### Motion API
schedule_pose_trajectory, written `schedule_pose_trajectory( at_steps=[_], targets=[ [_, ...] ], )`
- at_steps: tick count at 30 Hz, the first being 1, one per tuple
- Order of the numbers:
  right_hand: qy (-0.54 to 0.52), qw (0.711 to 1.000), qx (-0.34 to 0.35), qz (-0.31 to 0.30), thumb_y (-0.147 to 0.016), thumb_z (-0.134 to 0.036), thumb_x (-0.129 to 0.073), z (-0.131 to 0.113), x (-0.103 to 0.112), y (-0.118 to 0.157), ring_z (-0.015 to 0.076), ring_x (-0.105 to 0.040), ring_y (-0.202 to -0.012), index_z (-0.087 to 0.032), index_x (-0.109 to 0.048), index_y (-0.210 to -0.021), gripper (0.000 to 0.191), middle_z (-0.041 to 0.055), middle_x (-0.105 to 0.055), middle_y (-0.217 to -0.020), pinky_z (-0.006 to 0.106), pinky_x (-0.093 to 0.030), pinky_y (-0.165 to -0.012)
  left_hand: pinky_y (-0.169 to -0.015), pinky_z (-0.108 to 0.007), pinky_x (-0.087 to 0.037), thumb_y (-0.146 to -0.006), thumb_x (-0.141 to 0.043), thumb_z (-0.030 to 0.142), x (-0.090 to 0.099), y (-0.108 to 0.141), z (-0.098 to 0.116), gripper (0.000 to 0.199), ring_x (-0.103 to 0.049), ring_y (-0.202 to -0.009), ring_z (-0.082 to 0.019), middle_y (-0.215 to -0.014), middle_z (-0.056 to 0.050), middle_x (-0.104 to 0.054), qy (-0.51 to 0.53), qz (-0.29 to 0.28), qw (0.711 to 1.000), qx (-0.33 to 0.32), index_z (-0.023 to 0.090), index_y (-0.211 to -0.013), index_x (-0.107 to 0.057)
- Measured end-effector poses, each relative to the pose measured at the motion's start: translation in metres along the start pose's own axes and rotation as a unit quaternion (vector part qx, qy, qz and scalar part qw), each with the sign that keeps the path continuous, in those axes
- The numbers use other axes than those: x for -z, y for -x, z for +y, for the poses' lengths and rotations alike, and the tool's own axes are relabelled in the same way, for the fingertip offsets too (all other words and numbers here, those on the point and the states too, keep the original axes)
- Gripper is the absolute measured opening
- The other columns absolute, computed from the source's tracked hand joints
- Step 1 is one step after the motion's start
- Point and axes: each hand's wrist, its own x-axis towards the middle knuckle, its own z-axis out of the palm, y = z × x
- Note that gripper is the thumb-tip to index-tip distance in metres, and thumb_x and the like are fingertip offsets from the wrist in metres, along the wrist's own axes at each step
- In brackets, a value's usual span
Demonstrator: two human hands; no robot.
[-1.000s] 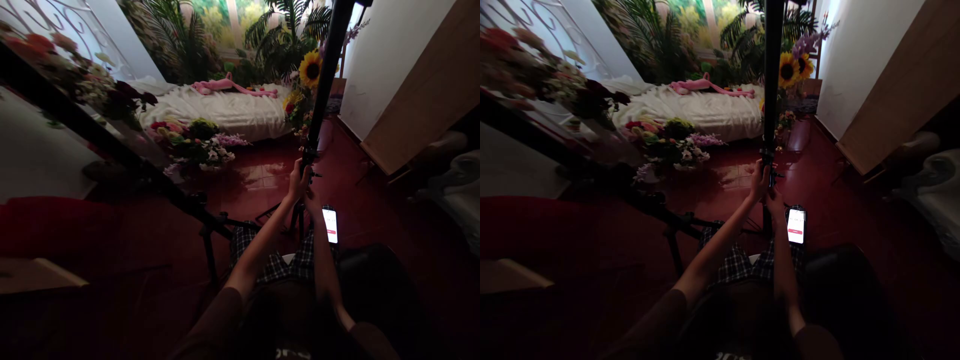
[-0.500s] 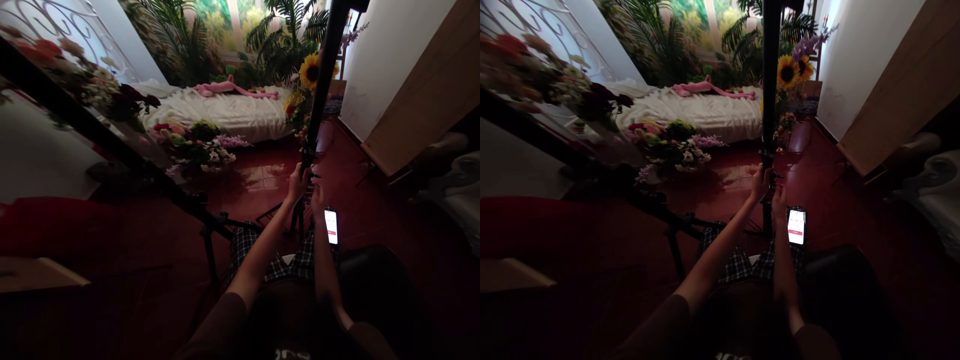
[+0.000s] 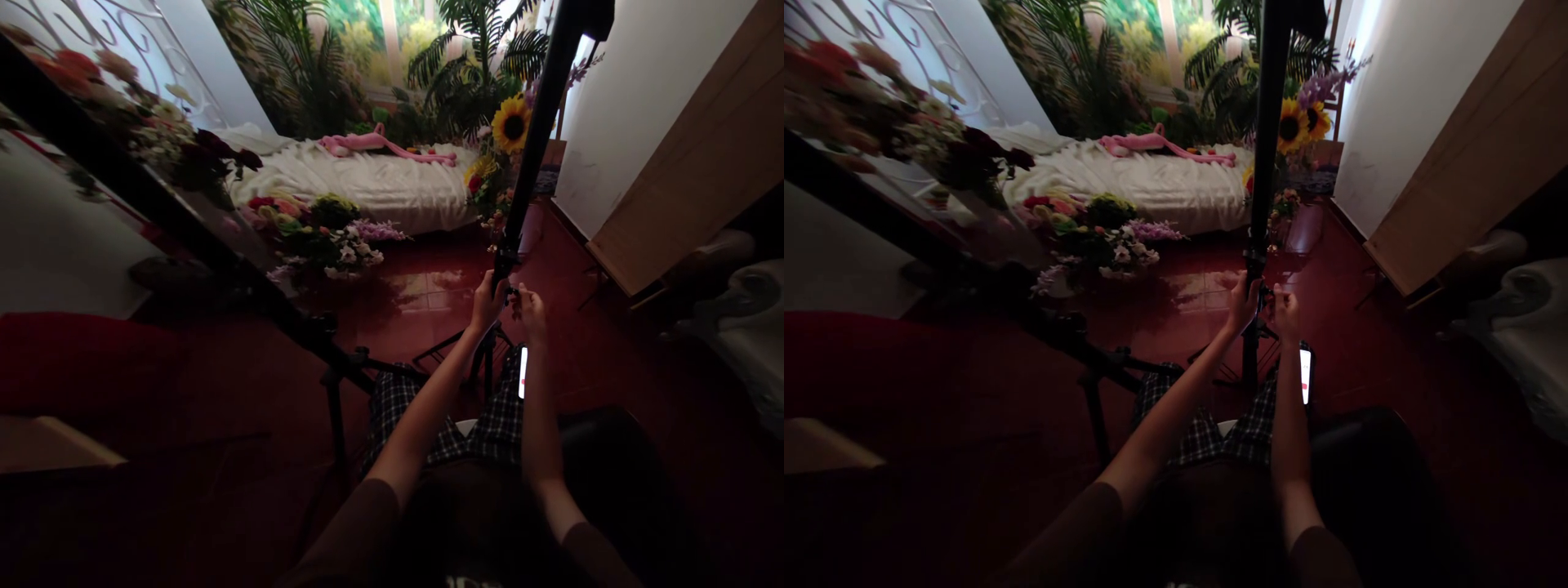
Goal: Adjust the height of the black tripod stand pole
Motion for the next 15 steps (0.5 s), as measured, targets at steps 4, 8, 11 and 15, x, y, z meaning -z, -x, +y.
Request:
schedule_pose_trajectory(
  at_steps=[4,8,11,15],
  targets=[
    [-0.001,0.998,0.058,-0.038,-0.074,-0.059,-0.068,0.004,0.010,-0.002,0.0096,-0.059,-0.062,-0.020,-0.058,-0.090,0.043,0.0016,-0.069,-0.082,0.018,-0.041,-0.047,-0.058,-0.021,-0.041,-0.095,-0.043,0.051,0.000,0.000,0.004,0.033,-0.055,-0.057,-0.010,-0.071,0.001,-0.059,0.005,0.000,1.000,0.012,0.020,-0.099,-0.054],
    [0.013,0.990,0.114,-0.086,-0.076,-0.051,-0.070,0.007,0.022,-0.006,0.0138,-0.066,-0.085,-0.021,-0.061,-0.102,0.040,0.0053,-0.071,-0.102,0.022,-0.051,-0.065,-0.058,-0.020,-0.041,-0.095,-0.044,0.050,-0.001,0.000,0.004,0.032,-0.057,-0.059,-0.010,-0.072,0.001,-0.061,0.002,0.007,1.000,0.026,0.020,-0.098,-0.055],
    [0.018,0.982,0.145,-0.116,-0.072,-0.044,-0.077,0.006,0.031,-0.013,0.0168,-0.066,-0.096,-0.022,-0.066,-0.101,0.038,0.0050,-0.071,-0.105,0.029,-0.053,-0.084,-0.059,-0.020,-0.041,-0.095,-0.044,0.051,-0.002,0.000,0.001,0.033,-0.057,-0.060,-0.010,-0.072,0.001,-0.061,0.004,0.010,1.000,0.021,0.020,-0.097,-0.055],
    [0.033,0.970,0.184,-0.153,-0.070,-0.041,-0.079,0.004,0.036,-0.026,0.0191,-0.065,-0.100,-0.024,-0.071,-0.091,0.029,0.0044,-0.070,-0.103,0.034,-0.053,-0.087,-0.060,-0.020,-0.041,-0.095,-0.044,0.050,-0.002,0.000,-0.001,0.032,-0.057,-0.061,-0.010,-0.071,0.001,-0.060,0.001,0.016,1.000,0.012,0.020,-0.096,-0.055]
  ],
)
